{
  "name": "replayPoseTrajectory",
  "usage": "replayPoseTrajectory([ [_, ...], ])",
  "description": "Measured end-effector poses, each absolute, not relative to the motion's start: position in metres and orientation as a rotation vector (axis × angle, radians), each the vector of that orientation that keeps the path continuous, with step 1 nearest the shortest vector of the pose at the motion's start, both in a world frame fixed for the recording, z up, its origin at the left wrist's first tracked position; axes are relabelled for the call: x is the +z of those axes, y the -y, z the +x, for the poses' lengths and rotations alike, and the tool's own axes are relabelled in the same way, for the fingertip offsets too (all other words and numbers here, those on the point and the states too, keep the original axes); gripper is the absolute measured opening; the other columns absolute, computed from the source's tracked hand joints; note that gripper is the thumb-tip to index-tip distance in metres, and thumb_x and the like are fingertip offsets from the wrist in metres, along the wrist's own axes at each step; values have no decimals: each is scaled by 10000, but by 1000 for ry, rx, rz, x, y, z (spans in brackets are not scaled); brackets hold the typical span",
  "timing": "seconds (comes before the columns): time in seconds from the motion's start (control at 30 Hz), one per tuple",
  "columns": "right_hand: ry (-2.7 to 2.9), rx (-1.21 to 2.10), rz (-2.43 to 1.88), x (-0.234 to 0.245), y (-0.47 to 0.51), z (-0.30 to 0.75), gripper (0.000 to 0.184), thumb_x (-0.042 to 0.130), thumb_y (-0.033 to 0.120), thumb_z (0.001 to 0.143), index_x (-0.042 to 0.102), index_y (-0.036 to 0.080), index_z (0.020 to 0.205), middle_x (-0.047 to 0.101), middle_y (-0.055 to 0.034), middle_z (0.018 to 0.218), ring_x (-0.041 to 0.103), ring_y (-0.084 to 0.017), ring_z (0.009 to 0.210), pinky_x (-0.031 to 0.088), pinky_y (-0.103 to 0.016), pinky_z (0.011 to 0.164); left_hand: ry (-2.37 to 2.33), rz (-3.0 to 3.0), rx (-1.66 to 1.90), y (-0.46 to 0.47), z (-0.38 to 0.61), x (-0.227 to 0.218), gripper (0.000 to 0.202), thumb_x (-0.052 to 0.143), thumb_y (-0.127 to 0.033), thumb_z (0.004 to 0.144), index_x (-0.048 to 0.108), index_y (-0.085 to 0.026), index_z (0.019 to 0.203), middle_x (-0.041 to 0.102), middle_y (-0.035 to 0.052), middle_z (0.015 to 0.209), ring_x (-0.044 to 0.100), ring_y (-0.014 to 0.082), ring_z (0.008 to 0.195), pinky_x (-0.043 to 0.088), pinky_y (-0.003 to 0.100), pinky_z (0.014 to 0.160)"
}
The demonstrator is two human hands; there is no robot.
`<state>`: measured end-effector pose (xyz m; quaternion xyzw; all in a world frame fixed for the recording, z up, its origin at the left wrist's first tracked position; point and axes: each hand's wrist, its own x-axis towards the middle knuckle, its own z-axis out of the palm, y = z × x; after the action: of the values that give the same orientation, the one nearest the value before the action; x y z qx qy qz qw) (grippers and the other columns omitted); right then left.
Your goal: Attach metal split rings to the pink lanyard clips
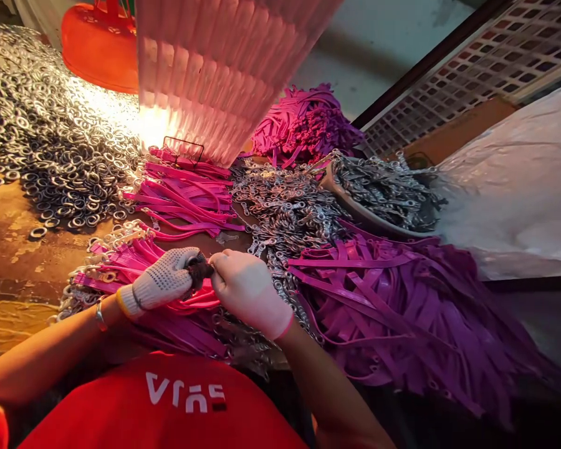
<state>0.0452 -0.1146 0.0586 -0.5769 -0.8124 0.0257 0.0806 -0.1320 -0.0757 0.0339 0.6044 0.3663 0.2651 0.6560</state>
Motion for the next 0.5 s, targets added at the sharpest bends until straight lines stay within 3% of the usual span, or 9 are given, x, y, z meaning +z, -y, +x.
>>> replayPoseTrajectory([
  [0.1, 2269, 89, -1803, 52, 116, 35, 221, 480, 198, 947, 681, 179, 856, 692, -72, 805, 621, -194, 742, 346, -297, 650, -853, 1125, 629, 67, -123, 31, 178, 580, -280, 867, 528, -176, 732, 496, -40, 510, 426, 73, 372, 322, 162, 349],
  [0.27, 1767, 424, -1862, 29, 115, 30, 397, 462, 380, 1006, 604, 162, 1306, 725, -70, 862, 635, -215, 751, 380, -286, 651, -874, 766, 733, 47, -100, 31, 128, 595, -215, 838, 537, -165, 735, 475, -41, 522, 391, 56, 351, 296, 133, 326],
  [0.37, 1575, 693, -1730, 21, 102, 54, 340, 490, 447, 992, 680, 207, 1141, 701, -19, 828, 603, -180, 734, 398, -266, 666, -852, 663, 605, 31, -81, 37, 146, 550, -148, 872, 568, -142, 727, 478, -23, 521, 382, 54, 334, 231, 119, 291],
  [0.43, 1463, 743, -1658, 19, 91, 76, 329, 507, 475, 972, 695, 205, 966, 651, 9, 756, 551, -154, 691, 389, -253, 649, -826, 527, 529, 16, -71, 46, 200, 498, -116, 915, 576, -126, 731, 463, -25, 519, 347, 42, 315, 182, 112, 274],
  [0.5, 1365, 744, -1637, 18, 80, 98, 368, 486, 510, 969, 677, 198, 924, 608, 22, 718, 506, -144, 666, 374, -246, 624, -730, 357, 550, 1, -66, 57, 269, 419, -106, 973, 582, -116, 759, 430, -40, 513, 314, 29, 307, 161, 105, 272],
])
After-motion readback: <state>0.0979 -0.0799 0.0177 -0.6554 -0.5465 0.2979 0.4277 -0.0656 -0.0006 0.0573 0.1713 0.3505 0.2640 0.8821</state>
